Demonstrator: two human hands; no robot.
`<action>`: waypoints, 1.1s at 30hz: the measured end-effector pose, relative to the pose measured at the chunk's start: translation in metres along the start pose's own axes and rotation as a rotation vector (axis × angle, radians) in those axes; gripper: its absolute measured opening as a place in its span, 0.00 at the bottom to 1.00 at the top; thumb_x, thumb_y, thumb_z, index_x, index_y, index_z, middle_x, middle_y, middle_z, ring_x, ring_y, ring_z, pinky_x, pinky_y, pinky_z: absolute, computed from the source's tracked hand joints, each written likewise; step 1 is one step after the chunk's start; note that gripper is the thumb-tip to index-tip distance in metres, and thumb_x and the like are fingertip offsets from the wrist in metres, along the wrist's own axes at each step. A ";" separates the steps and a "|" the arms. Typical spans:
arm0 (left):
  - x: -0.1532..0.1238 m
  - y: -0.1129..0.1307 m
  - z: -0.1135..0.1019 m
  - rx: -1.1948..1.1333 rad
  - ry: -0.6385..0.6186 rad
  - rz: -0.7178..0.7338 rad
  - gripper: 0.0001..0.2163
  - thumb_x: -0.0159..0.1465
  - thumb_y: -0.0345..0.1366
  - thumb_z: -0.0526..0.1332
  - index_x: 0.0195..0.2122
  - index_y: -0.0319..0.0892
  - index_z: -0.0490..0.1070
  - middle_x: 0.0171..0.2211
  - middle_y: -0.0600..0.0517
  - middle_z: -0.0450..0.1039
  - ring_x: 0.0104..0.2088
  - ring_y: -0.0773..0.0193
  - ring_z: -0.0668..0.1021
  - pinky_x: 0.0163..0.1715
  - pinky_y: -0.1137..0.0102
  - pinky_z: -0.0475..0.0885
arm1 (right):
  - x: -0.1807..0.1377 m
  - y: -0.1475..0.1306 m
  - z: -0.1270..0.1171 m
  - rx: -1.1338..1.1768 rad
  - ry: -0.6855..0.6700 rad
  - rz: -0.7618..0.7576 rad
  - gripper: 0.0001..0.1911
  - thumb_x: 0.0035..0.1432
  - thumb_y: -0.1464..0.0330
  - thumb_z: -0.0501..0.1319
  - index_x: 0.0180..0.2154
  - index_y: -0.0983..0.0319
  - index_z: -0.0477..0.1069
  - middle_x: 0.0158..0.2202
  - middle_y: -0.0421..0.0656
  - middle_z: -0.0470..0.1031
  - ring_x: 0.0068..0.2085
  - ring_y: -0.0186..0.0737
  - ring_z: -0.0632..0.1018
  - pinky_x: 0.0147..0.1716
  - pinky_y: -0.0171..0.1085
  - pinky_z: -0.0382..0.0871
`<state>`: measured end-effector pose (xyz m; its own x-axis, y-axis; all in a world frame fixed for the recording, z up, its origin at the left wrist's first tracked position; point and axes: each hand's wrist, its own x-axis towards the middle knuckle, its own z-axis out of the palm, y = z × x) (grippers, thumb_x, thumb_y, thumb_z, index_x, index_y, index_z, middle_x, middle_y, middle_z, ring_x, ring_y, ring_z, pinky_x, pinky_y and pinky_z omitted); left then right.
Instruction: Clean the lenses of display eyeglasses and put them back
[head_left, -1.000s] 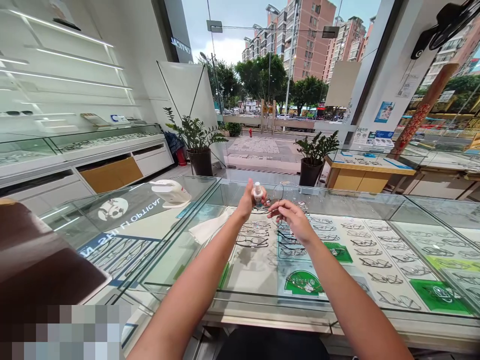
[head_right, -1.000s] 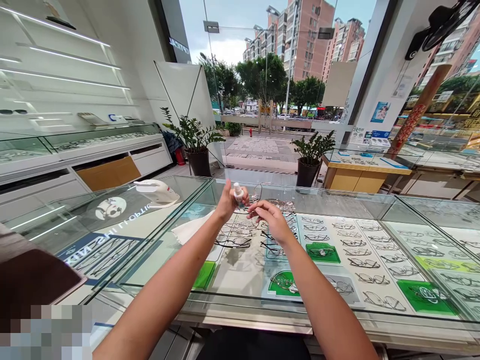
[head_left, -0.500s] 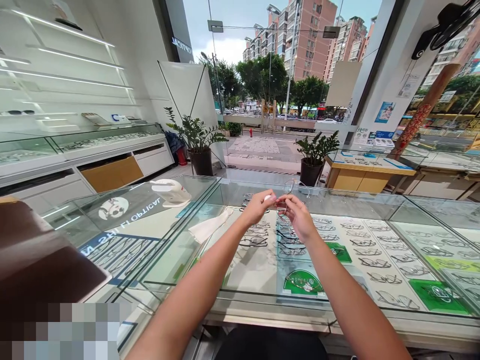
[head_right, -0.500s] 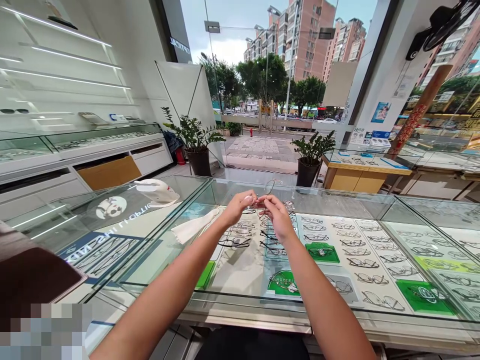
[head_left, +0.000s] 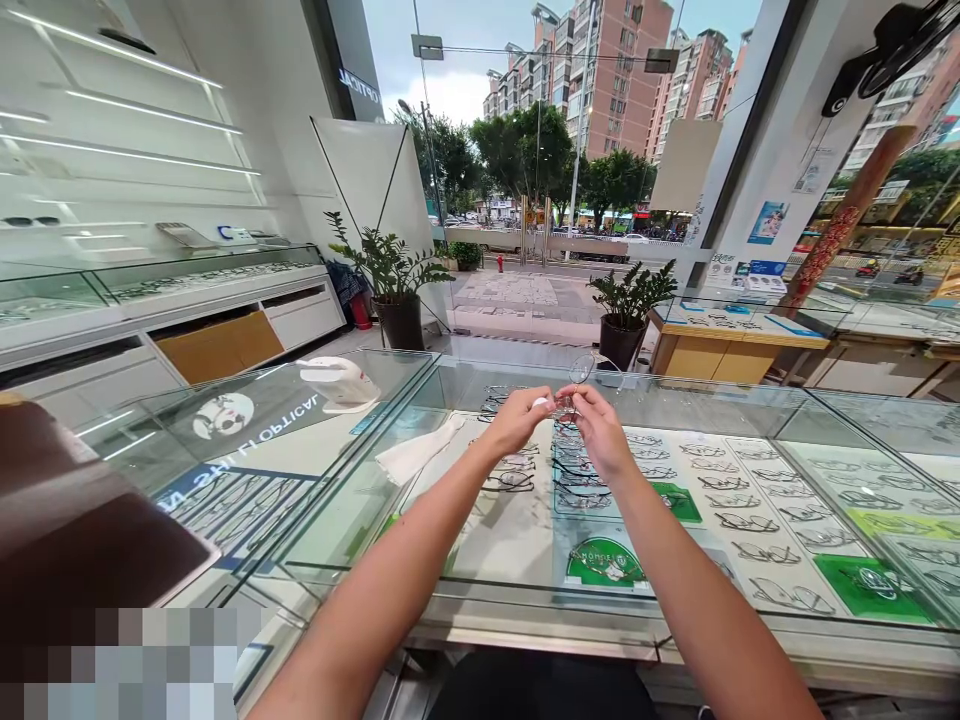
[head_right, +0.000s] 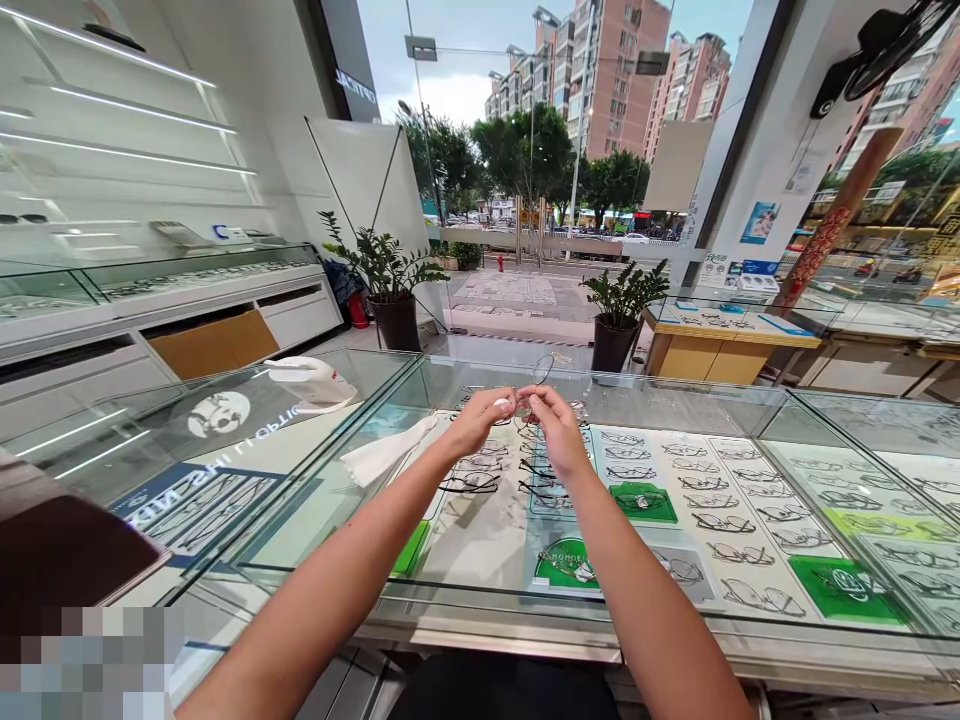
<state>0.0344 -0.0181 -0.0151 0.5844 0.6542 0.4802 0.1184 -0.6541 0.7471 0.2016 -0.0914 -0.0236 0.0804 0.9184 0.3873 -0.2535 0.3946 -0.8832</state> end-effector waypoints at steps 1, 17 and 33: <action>0.000 -0.001 0.000 0.006 0.016 0.007 0.22 0.69 0.56 0.53 0.29 0.42 0.63 0.27 0.55 0.61 0.30 0.63 0.63 0.33 0.69 0.55 | 0.000 0.001 0.000 0.004 0.003 0.001 0.13 0.63 0.54 0.66 0.44 0.55 0.78 0.49 0.43 0.79 0.49 0.44 0.77 0.46 0.40 0.71; 0.007 -0.062 -0.065 0.443 0.675 -0.435 0.13 0.70 0.36 0.53 0.55 0.42 0.61 0.54 0.42 0.72 0.57 0.48 0.73 0.60 0.54 0.59 | 0.005 0.001 -0.010 -0.032 0.022 -0.029 0.15 0.64 0.53 0.66 0.46 0.54 0.79 0.51 0.44 0.80 0.52 0.46 0.77 0.46 0.41 0.71; -0.018 -0.133 -0.102 0.576 0.735 -0.819 0.10 0.69 0.35 0.60 0.51 0.43 0.70 0.53 0.37 0.79 0.54 0.43 0.79 0.47 0.60 0.68 | 0.008 0.005 -0.015 -0.111 0.081 -0.046 0.16 0.65 0.51 0.64 0.42 0.55 0.80 0.49 0.44 0.81 0.49 0.45 0.75 0.42 0.40 0.68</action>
<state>-0.0735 0.0960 -0.0761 -0.3941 0.8844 0.2502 0.6798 0.0973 0.7269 0.2154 -0.0812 -0.0290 0.1676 0.8969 0.4093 -0.1404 0.4327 -0.8906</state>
